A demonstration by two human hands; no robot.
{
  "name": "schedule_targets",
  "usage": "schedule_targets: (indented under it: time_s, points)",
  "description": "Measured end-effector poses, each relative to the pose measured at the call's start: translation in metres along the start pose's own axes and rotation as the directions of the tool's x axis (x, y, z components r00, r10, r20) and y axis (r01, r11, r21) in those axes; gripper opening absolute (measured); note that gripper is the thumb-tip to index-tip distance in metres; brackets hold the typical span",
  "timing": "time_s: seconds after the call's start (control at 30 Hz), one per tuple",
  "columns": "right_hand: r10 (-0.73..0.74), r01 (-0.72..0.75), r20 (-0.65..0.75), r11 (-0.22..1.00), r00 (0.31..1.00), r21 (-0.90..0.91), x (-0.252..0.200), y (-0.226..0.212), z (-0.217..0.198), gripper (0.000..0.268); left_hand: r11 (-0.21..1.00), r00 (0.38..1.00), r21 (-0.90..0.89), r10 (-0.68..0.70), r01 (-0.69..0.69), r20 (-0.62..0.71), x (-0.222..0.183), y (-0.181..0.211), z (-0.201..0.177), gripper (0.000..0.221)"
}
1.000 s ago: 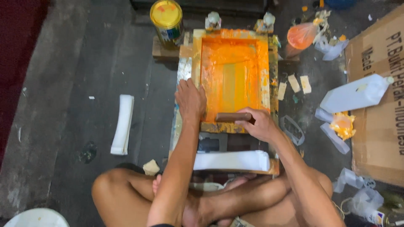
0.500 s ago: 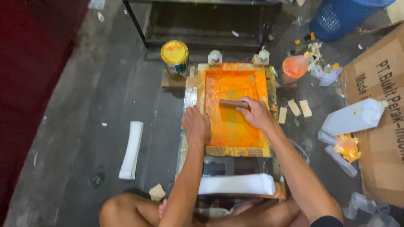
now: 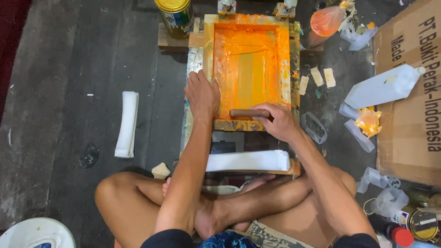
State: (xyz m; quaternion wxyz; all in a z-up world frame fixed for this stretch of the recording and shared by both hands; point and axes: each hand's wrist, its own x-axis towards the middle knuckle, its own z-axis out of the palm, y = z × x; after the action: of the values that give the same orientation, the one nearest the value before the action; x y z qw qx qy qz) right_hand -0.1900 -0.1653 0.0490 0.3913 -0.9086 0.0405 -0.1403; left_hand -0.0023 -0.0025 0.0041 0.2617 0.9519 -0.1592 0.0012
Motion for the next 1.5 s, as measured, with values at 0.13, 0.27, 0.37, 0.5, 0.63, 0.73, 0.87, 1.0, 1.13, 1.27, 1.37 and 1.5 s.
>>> schedule_targets:
  time_s: [0.13, 0.27, 0.37, 0.5, 0.63, 0.73, 0.87, 1.0, 1.13, 1.27, 1.37, 1.5]
  points:
    - [0.023, -0.022, 0.051, 1.000, 0.998, -0.013, -0.001, 0.007, -0.002, 0.020, 1.000, 0.999, 0.000, -0.004, 0.004, 0.050, -0.002, -0.001, -0.003, 0.044]
    - [0.050, -0.050, 0.014, 0.998, 0.999, 0.031, 0.027, 0.025, -0.006, 0.018, 1.000, 0.997, -0.001, -0.014, 0.015, 0.076, 0.001, 0.002, -0.007, 0.041]
    - [-0.017, 0.016, -0.094, 1.000, 0.995, -0.012, 0.077, 0.049, -0.004, 0.022, 1.000, 0.995, 0.010, -0.023, 0.022, 0.095, 0.002, 0.005, -0.012, 0.040]
    - [-0.074, 0.051, -0.169, 0.989, 0.983, -0.137, 0.131, 0.087, 0.006, 0.025, 0.999, 0.992, 0.021, -0.026, 0.024, 0.126, 0.001, 0.006, -0.013, 0.043]
    - [-0.020, 0.000, -0.129, 0.988, 0.991, -0.155, 0.120, 0.086, 0.008, 0.017, 0.999, 0.990, 0.027, -0.039, 0.036, 0.133, 0.003, 0.007, -0.016, 0.043]
    - [-0.011, 0.007, -0.018, 0.969, 1.000, -0.245, 0.090, 0.078, 0.008, 0.025, 1.000, 0.990, 0.016, -0.026, 0.024, 0.136, 0.001, 0.008, -0.017, 0.042]
    - [-0.011, 0.009, -0.009, 0.981, 1.000, -0.191, 0.031, 0.054, 0.015, 0.018, 1.000, 0.996, 0.021, 0.004, -0.006, 0.085, 0.000, 0.004, -0.009, 0.042]
    - [-0.058, 0.050, -0.057, 0.989, 0.997, -0.139, -0.007, 0.029, 0.017, 0.017, 1.000, 0.999, 0.030, 0.001, -0.002, 0.034, 0.000, 0.004, -0.007, 0.041]
    - [-0.040, 0.034, -0.064, 0.995, 0.997, -0.095, -0.011, 0.026, 0.015, 0.020, 1.000, 0.999, 0.014, -0.003, 0.003, 0.044, -0.002, 0.005, -0.009, 0.041]
    - [-0.026, 0.026, -0.011, 0.999, 1.000, -0.046, -0.010, 0.023, 0.010, 0.017, 1.000, 0.998, -0.012, -0.012, 0.013, 0.063, 0.000, 0.005, -0.012, 0.043]
    - [-0.016, 0.017, 0.010, 0.999, 1.000, -0.037, 0.003, 0.031, 0.009, 0.015, 0.999, 0.994, -0.020, -0.025, 0.027, 0.104, -0.002, 0.008, -0.019, 0.043]
    - [-0.055, 0.047, -0.089, 0.995, 0.994, -0.088, 0.063, 0.073, 0.007, 0.020, 0.999, 0.985, 0.015, -0.045, 0.043, 0.167, 0.001, 0.012, -0.025, 0.044]
